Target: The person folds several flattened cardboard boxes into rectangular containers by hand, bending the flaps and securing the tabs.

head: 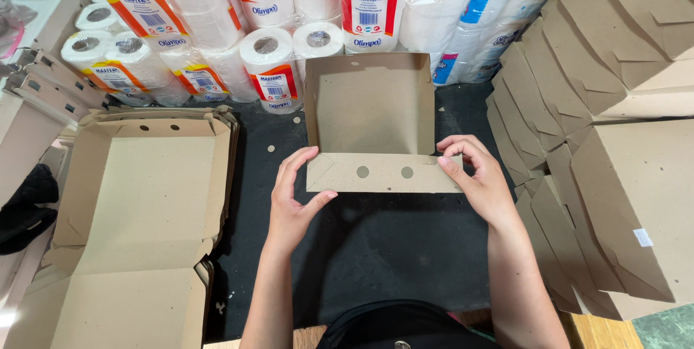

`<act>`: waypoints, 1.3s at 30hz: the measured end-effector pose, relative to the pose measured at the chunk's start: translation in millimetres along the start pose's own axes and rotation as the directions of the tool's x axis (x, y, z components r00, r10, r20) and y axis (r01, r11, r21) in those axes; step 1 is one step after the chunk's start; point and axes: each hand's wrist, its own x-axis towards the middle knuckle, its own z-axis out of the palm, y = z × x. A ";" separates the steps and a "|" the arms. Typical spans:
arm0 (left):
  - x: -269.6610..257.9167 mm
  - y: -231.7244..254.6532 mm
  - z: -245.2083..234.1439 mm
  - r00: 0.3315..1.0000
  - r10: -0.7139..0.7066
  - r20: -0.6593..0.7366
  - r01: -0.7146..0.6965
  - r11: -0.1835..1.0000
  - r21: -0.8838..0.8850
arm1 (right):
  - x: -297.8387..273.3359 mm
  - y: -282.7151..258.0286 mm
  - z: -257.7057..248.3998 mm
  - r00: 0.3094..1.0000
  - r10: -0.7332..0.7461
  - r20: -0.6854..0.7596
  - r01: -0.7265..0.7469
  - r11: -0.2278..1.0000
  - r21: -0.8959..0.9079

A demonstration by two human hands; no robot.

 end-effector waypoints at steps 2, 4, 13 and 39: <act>-0.7 1.3 0.0 1.000 -0.002 0.004 0.002 1.000 -0.007 | 0.3 -10.6 0.7 0.998 0.022 0.050 -0.022 1.000 0.001; -2.0 2.6 -0.6 1.000 -0.007 0.008 0.007 1.000 -0.015 | -0.2 -15.3 1.4 0.998 0.033 0.059 -0.035 0.999 0.029; -4.3 4.3 -1.5 0.998 0.058 -0.002 -0.058 0.998 0.018 | -5.5 19.3 2.1 0.996 0.068 -0.050 -0.054 0.969 0.240; 3.8 20.3 -13.4 0.997 0.045 0.067 -0.043 0.999 -0.022 | -20.1 21.9 41.2 0.959 -0.101 -0.267 0.211 0.879 0.427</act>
